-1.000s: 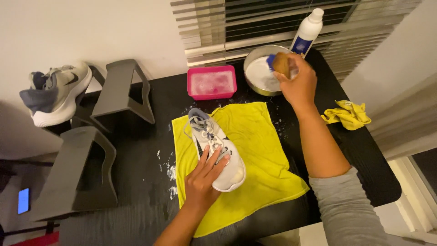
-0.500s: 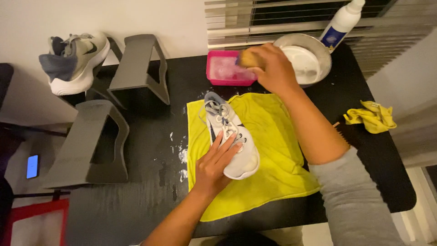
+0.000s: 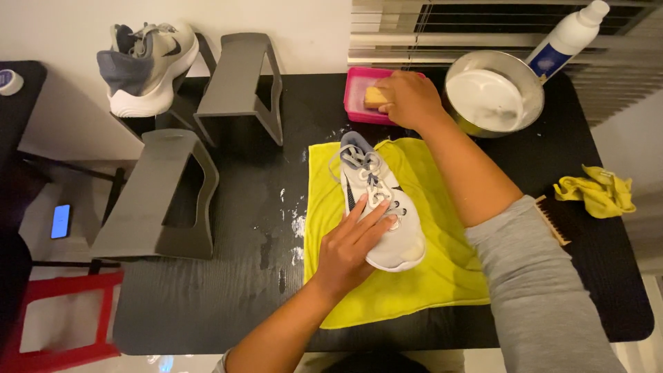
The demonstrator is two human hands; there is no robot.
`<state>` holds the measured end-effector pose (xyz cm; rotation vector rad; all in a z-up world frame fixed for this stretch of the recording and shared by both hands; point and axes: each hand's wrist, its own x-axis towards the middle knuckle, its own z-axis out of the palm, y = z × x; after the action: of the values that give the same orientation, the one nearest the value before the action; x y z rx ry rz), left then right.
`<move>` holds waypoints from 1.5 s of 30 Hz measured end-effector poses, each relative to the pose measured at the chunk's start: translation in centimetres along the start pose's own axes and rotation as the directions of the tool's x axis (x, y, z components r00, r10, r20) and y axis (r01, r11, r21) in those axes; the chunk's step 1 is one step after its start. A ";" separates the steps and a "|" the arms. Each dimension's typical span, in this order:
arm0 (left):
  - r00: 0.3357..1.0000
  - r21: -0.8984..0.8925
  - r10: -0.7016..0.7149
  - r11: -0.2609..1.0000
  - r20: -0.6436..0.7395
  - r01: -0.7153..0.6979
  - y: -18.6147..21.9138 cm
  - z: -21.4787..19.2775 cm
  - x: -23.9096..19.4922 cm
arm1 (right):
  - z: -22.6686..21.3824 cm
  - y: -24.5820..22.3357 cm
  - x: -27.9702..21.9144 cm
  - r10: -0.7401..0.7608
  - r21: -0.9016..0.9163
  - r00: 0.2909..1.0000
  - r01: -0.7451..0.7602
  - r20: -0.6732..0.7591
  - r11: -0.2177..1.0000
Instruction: The person scrubs a white sneaker with a blue-bristled brush, then wipes it with a yellow cloth. They repeat the scrubbing and wiping process on the same shoe.
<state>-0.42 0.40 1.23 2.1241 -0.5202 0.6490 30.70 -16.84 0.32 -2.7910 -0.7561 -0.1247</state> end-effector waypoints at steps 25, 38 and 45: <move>1.000 -0.024 -0.011 1.000 0.001 0.011 0.1 0.5 -0.2 | -2.2 -2.9 -2.0 0.047 0.432 0.995 -0.005 -0.088 0.902; 0.990 0.055 0.126 0.990 0.065 -0.130 -0.7 -0.1 -0.7 | -4.9 -5.2 -1.2 0.320 0.373 0.943 -0.328 0.086 0.868; 0.988 0.080 0.138 0.986 0.070 -0.143 -0.7 -0.2 -0.6 | -3.5 -3.1 -1.6 0.258 0.367 0.957 -0.194 -0.135 0.910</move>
<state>-0.49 1.07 0.55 2.2080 -0.6941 0.6947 27.68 -15.96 4.09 -2.4600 -0.3616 -0.1786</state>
